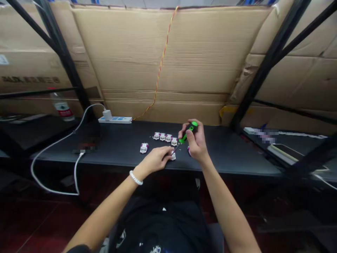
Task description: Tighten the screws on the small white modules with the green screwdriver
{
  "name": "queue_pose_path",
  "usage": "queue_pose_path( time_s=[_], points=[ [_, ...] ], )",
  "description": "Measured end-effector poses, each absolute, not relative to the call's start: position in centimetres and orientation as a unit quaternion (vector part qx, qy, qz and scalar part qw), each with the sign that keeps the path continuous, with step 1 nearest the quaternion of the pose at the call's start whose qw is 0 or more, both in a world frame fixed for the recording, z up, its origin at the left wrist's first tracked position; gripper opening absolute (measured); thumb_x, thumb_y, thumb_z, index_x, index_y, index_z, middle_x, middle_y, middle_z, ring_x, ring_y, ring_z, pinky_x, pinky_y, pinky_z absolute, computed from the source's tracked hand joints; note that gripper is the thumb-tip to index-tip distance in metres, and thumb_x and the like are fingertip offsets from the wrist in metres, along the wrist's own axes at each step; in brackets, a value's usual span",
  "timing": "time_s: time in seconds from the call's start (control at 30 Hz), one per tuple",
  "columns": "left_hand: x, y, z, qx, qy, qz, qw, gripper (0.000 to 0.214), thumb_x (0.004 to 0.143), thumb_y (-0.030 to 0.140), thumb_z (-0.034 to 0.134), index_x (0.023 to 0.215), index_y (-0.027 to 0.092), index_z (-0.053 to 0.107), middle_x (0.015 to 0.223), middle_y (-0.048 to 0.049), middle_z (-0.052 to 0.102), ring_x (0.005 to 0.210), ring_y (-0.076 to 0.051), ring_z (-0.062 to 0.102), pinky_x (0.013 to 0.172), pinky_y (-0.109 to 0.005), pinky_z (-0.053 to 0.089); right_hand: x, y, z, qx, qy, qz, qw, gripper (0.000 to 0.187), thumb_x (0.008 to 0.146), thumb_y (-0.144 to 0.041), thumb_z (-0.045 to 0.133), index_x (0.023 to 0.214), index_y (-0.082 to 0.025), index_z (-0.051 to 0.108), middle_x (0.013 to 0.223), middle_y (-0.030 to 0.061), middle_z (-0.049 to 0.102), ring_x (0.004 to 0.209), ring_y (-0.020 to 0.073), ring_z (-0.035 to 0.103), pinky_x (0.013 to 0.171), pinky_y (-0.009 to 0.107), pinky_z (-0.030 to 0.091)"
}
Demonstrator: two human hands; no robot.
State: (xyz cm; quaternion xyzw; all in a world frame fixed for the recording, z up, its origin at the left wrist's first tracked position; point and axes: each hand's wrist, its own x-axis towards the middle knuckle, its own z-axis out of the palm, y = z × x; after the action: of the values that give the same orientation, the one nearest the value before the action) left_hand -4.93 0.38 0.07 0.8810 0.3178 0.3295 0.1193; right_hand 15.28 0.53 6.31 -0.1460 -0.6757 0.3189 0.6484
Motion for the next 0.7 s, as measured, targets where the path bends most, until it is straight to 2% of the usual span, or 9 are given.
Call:
queue_pose_path(
  time_s=[0.13,0.37,0.57,0.7],
  points=[
    [-4.9,0.4,0.0,0.879,0.322,0.327,0.127,0.016,0.103,0.021,0.062,0.117,0.019,0.071,0.123,-0.0106,0.079,0.112,-0.027,0.076,0.102,-0.039,0.059,15.1,0.4,6.5,-0.145,-0.682,0.318,0.642,0.03,0.107,-0.045,0.06,0.13,-0.032,0.045,0.103,0.0,0.056,0.077,0.0126,0.066,0.072,0.031,0.061],
    [-4.8,0.3,0.3,0.878,0.328,0.321,0.136,0.01,0.104,0.022,0.062,0.11,0.02,0.07,0.118,-0.0092,0.079,0.109,-0.026,0.076,0.1,-0.038,0.059,14.9,0.6,6.8,-0.148,-0.696,0.312,0.629,0.03,0.107,-0.041,0.062,0.131,-0.033,0.046,0.104,-0.0004,0.058,0.076,0.0117,0.068,0.073,0.03,0.062],
    [-4.6,-0.2,0.9,0.878,0.317,0.325,0.15,0.007,0.103,0.021,0.062,0.101,0.021,0.069,0.113,-0.0081,0.078,0.104,-0.024,0.074,0.096,-0.036,0.058,15.0,0.6,7.5,-0.188,-0.728,0.269,0.602,0.046,0.097,-0.041,0.077,0.138,-0.032,0.059,0.108,0.0022,0.068,0.086,0.0156,0.074,0.081,0.032,0.066],
    [-4.2,-0.5,0.8,0.867,0.343,0.335,0.141,0.009,0.098,0.014,0.062,0.101,0.021,0.068,0.109,-0.0075,0.078,0.102,-0.025,0.074,0.096,-0.036,0.058,15.4,0.1,8.0,-0.175,-0.745,0.297,0.572,0.046,0.105,-0.044,0.064,0.149,-0.032,0.057,0.128,0.0081,0.072,0.093,0.0181,0.077,0.089,0.038,0.068]
  ],
)
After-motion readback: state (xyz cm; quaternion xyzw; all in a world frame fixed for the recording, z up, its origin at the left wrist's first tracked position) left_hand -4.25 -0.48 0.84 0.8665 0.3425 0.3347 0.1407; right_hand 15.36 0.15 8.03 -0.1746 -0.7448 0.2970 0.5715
